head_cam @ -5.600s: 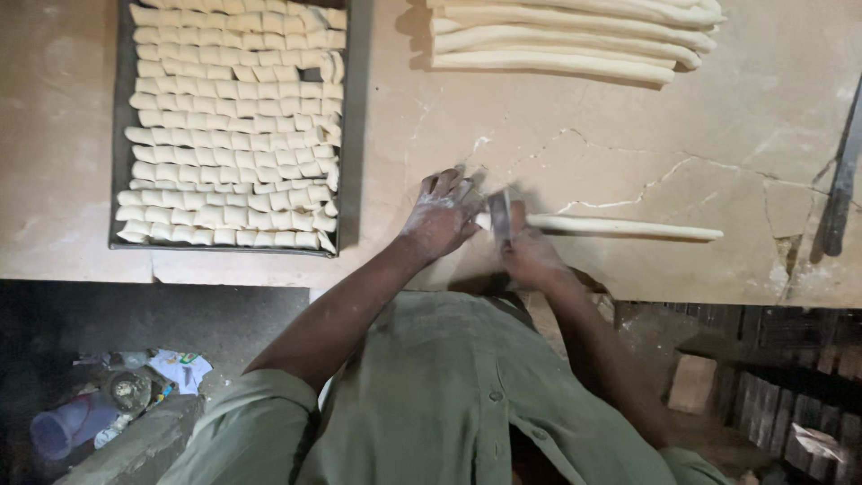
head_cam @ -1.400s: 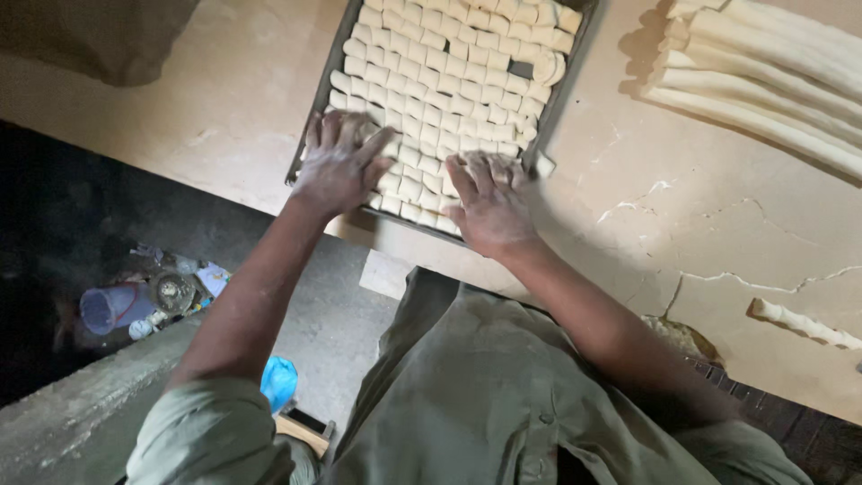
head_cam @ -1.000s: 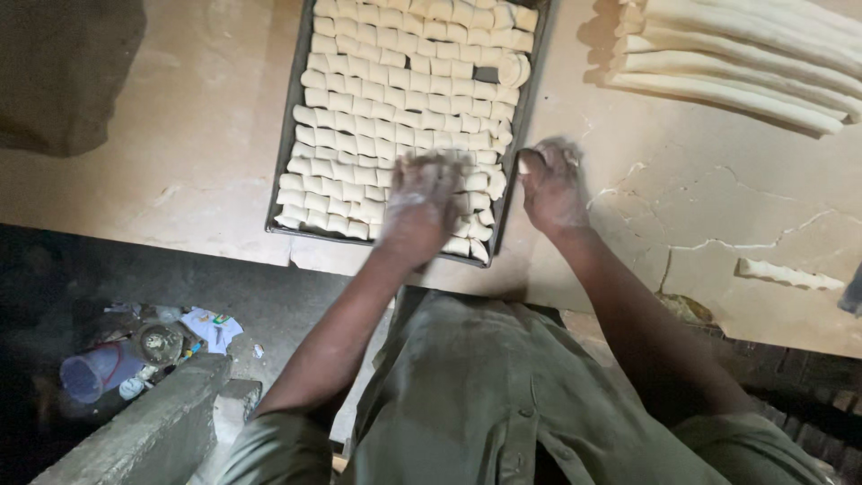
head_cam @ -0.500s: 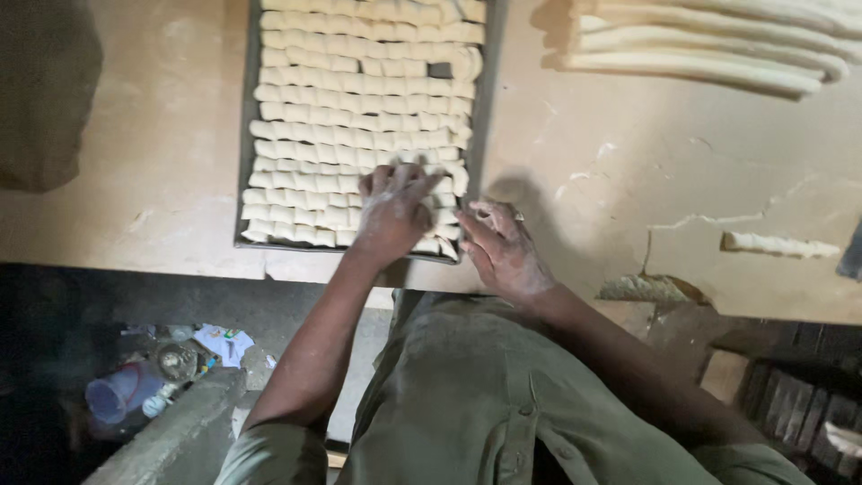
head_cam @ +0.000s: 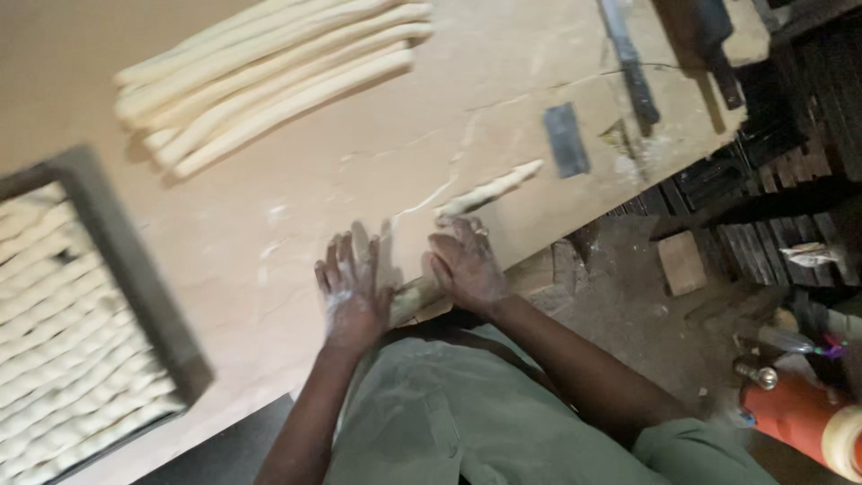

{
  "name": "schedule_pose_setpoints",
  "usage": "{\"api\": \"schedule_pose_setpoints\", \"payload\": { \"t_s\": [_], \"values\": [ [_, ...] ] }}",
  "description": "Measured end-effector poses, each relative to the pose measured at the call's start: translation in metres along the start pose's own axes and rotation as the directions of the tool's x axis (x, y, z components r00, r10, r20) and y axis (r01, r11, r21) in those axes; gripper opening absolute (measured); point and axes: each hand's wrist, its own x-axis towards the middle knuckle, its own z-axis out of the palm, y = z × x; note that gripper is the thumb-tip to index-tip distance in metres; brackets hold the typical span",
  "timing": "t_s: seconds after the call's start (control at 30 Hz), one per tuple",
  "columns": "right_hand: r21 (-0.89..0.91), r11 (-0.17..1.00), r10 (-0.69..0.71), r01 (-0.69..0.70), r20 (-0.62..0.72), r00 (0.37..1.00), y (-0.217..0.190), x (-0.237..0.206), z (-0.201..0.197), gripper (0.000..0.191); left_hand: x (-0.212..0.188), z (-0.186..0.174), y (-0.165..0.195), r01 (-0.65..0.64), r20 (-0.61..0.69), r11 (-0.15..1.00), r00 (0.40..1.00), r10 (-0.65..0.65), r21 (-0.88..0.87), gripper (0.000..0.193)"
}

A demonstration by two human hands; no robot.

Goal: The person rolls a long rope of dough on the worktable with both hands, then uses a bench scraper to cut the rope into small pieces. They place the cut dough pieces into a tray already filled with similar pieces and repeat the rolling and cutting cycle with new dough ropes.

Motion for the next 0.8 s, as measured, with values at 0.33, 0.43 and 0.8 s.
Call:
{"api": "schedule_pose_setpoints", "payload": {
  "t_s": [0.33, 0.43, 0.8],
  "values": [
    [-0.362, 0.927, -0.110, 0.098, -0.015, 0.994, 0.196, 0.001, -0.034, 0.062, 0.125, 0.162, 0.150, 0.043, -0.045, 0.917, 0.999, -0.028, 0.396, 0.063],
    [-0.368, 0.927, -0.159, 0.072, -0.211, 0.964, 0.203, -0.003, -0.032, 0.050, 0.136, 0.177, 0.154, 0.082, -0.099, 0.904, 0.994, -0.044, 0.419, 0.050],
    [0.127, 0.991, 0.104, -0.052, -0.449, 0.888, 0.215, -0.015, -0.085, 0.029, 0.140, 0.181, 0.168, -0.032, -0.130, 0.902, 0.987, 0.097, 0.430, 0.046]
  ]
}}
